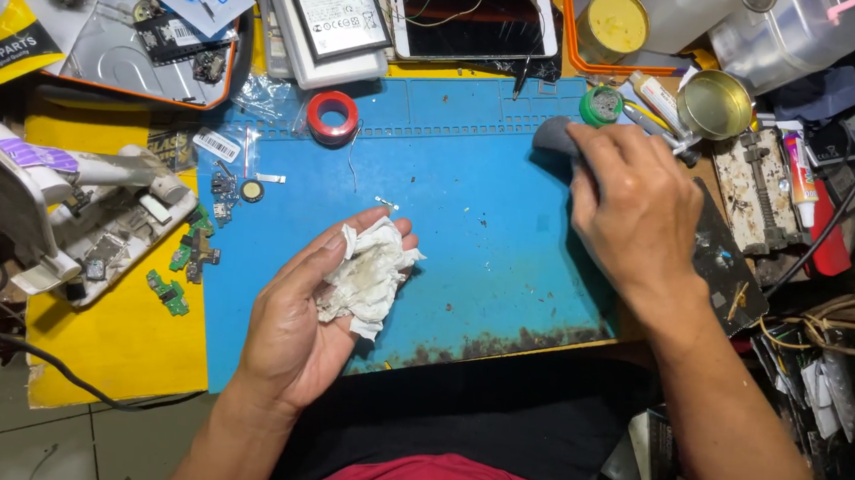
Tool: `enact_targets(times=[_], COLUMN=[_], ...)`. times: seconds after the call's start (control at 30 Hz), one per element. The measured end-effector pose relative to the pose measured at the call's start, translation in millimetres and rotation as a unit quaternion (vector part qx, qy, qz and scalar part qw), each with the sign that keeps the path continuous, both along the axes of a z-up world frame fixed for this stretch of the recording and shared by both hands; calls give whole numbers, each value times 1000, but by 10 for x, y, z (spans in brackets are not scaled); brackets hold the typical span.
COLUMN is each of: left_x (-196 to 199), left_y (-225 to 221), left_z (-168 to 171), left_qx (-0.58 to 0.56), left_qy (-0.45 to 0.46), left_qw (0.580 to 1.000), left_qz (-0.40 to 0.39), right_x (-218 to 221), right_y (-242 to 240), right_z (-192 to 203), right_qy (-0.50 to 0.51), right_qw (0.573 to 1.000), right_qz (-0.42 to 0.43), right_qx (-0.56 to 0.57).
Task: Cleaning small electronic components and a small screen/glass piece using a cloth and cleaning solution on a repair bench.
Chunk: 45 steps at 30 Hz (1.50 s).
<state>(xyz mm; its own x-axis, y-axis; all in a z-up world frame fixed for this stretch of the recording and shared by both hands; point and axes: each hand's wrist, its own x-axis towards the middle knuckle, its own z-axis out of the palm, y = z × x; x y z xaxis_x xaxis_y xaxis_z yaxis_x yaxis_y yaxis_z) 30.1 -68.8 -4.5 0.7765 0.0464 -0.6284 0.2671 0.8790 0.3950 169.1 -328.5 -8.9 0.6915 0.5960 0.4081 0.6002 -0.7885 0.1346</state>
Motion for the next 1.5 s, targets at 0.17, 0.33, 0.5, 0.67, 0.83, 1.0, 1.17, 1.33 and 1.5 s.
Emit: enact_targets(times=[0.17,0.33,0.5,0.67,0.83,1.0,1.17,1.33,1.5], left_x=[-7,2,0,-11,15,-1,16,72,91], left_y=[-3,-32,-44,16,49,-23,-56,-119,-181], left_z=[-22,-55,-51,-41,4,-122,-96,-67,-115], left_qx=[-10,-8,-4,4,23,12,4,-6,-3], left_qy=[-5,-21,-20,-20,-1,-24,-29,-8,-15], left_qw=[1000,1000,1000,999,1000,1000,999,1000,999], left_qz=[8,-5,-14,-26,-4,-14,-13,-5,-28], right_x=[-81,-203,-313,-323,-311,-295,-311,-420,-610], right_y=[149,399,461,275,218,333,412,614,859], right_z=[-69,19,-98,-35,-34,-165,-116,157,202], right_qy=[-10,-9,149,231,205,185,167,259,297], right_qw=[998,987,966,945,958,960,973,933,905], right_qz=[-9,147,210,210,173,159,144,190,244], right_qx=[-57,-69,-36,95,101,134,75,162,182])
